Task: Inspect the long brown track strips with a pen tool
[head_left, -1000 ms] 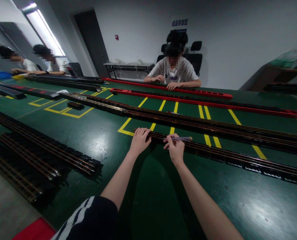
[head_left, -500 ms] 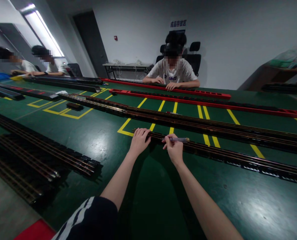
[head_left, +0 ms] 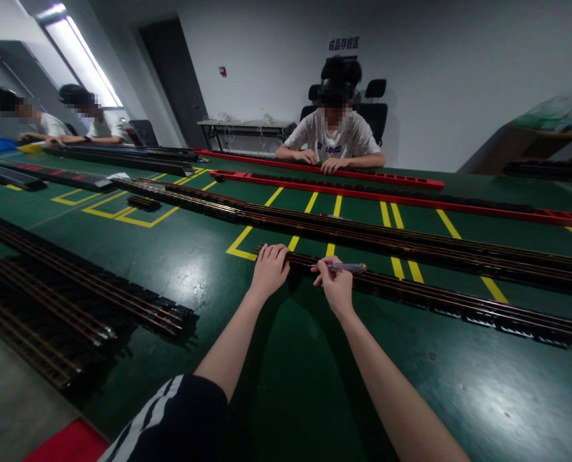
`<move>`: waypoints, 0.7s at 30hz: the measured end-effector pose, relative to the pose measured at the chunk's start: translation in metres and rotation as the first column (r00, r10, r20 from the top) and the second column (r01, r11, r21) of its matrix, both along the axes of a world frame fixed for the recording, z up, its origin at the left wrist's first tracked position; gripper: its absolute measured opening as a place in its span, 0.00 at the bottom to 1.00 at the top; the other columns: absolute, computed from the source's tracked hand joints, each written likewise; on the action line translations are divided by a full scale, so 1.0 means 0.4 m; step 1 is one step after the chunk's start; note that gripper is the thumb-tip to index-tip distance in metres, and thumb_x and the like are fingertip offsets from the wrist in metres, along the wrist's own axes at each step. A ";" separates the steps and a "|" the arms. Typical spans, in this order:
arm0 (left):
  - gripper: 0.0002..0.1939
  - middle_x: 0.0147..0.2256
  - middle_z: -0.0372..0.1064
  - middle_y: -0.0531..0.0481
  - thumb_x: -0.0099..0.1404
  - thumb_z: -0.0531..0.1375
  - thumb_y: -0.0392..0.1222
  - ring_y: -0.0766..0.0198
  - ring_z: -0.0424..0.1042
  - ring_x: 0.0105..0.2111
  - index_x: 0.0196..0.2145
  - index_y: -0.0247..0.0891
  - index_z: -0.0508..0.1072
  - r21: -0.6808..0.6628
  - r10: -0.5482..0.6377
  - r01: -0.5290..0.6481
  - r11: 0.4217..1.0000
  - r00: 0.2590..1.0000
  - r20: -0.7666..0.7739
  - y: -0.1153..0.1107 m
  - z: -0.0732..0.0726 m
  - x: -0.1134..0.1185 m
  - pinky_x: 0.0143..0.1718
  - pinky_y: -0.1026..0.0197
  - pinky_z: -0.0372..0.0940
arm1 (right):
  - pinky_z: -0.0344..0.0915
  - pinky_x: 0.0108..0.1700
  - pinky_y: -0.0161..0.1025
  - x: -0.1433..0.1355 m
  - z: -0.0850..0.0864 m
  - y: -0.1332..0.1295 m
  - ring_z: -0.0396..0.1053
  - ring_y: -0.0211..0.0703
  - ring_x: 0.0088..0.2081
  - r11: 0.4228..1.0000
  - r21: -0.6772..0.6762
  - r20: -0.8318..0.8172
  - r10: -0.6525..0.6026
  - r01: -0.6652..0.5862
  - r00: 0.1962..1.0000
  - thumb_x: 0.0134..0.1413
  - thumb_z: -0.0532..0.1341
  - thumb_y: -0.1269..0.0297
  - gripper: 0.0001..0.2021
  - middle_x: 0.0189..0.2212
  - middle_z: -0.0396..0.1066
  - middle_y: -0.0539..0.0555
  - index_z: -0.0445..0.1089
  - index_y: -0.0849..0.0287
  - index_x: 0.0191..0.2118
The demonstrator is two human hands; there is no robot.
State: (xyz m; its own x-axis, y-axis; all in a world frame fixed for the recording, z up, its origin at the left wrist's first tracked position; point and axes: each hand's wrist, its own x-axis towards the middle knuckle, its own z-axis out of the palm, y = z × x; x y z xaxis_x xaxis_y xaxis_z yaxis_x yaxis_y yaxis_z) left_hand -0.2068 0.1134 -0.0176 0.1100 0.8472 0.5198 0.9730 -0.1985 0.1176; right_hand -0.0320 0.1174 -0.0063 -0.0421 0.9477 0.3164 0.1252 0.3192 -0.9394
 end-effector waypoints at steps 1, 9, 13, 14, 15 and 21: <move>0.15 0.49 0.69 0.44 0.65 0.52 0.36 0.54 0.66 0.52 0.49 0.38 0.68 0.000 0.002 -0.002 1.000 1.000 0.001 0.000 0.000 0.000 0.62 0.46 0.53 | 0.62 0.20 0.33 -0.001 0.001 0.000 0.68 0.37 0.17 1.000 -0.001 -0.001 0.009 -0.009 1.000 0.55 0.57 0.49 0.15 0.25 0.74 0.53 0.64 0.57 0.30; 0.16 0.49 0.70 0.45 0.65 0.50 0.34 0.55 0.65 0.53 0.49 0.39 0.69 -0.002 0.011 -0.011 1.000 1.000 -0.014 -0.002 0.003 0.002 0.62 0.47 0.52 | 0.62 0.19 0.32 -0.008 -0.003 0.004 0.68 0.37 0.17 0.999 -0.013 -0.016 0.035 -0.035 0.999 0.54 0.58 0.49 0.15 0.26 0.75 0.54 0.65 0.58 0.31; 0.18 0.49 0.70 0.44 0.64 0.49 0.32 0.54 0.65 0.53 0.49 0.38 0.69 -0.011 0.022 -0.022 1.000 0.999 -0.033 -0.004 0.004 0.001 0.63 0.46 0.51 | 0.63 0.20 0.33 -0.008 -0.005 0.003 0.68 0.36 0.17 0.999 -0.013 -0.001 0.047 -0.047 0.999 0.55 0.57 0.47 0.17 0.28 0.76 0.54 0.66 0.58 0.32; 0.18 0.49 0.70 0.44 0.64 0.49 0.31 0.54 0.65 0.53 0.50 0.38 0.69 -0.015 0.024 -0.025 1.000 0.999 -0.037 -0.004 0.004 0.001 0.63 0.45 0.51 | 0.63 0.20 0.33 -0.008 -0.005 0.003 0.67 0.36 0.17 0.999 -0.011 0.004 0.052 -0.052 0.999 0.55 0.57 0.47 0.17 0.29 0.76 0.54 0.66 0.58 0.32; 0.19 0.49 0.70 0.44 0.64 0.49 0.31 0.53 0.64 0.53 0.50 0.38 0.69 -0.018 0.026 -0.027 0.999 0.999 -0.041 -0.005 0.005 0.001 0.63 0.45 0.51 | 0.64 0.20 0.33 -0.008 -0.005 0.003 0.67 0.36 0.17 0.998 -0.007 0.008 0.057 -0.057 0.998 0.55 0.57 0.47 0.17 0.29 0.76 0.55 0.66 0.57 0.32; 0.22 0.49 0.70 0.45 0.63 0.49 0.29 0.52 0.64 0.53 0.51 0.41 0.70 -0.011 0.053 -0.053 0.999 0.997 -0.051 -0.006 0.007 -0.002 0.63 0.43 0.51 | 0.65 0.21 0.35 -0.006 -0.004 0.002 0.68 0.37 0.17 0.997 0.008 0.026 0.070 -0.071 0.997 0.55 0.57 0.45 0.18 0.30 0.77 0.55 0.66 0.57 0.32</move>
